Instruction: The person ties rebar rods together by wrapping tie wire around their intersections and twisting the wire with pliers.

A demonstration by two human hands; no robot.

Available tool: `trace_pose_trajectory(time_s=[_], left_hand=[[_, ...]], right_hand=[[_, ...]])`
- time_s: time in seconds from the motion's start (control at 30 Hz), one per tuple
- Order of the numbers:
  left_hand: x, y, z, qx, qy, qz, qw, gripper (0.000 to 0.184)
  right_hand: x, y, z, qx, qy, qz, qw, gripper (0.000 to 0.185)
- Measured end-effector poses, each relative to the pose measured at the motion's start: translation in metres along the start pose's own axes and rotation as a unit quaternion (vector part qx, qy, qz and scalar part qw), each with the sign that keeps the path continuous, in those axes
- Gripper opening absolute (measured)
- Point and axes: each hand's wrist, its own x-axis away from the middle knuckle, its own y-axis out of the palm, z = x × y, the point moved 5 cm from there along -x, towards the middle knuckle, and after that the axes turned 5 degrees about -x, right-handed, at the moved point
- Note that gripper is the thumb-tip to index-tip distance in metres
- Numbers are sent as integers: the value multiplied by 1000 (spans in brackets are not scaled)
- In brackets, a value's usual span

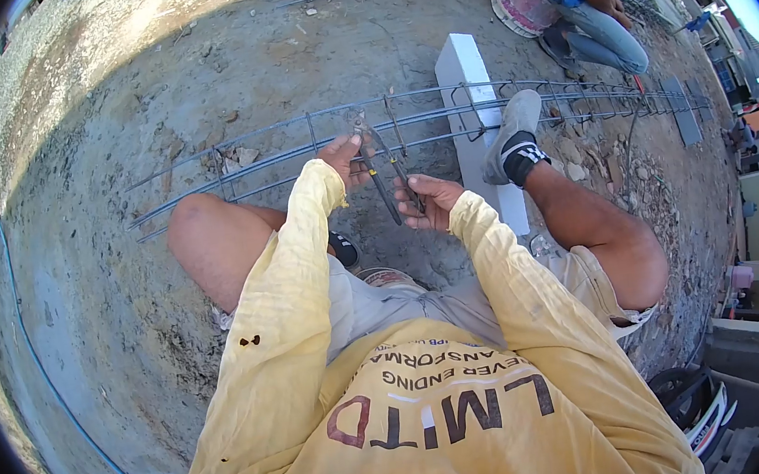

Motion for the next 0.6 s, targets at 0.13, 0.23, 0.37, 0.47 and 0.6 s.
trace_pose_trajectory(time_s=[0.13,0.23,0.37,0.47,0.6], left_hand=[[5,10,20,-196,41,-5,980,33],[-1,5,19,-184,54,4,981,32],[-2,-3,24,-194,70,49,977,31],[3,4,31,-267,81,78,957,31],[8,6,26,-318,59,108,940,28]], right_hand=[[6,1,-1,68,9,63,996,32],[5,6,-2,105,-5,78,991,34],[-9,22,-14,327,-119,210,913,33],[-29,33,-21,504,-271,163,804,30],[-38,24,-23,518,-274,255,769,30]])
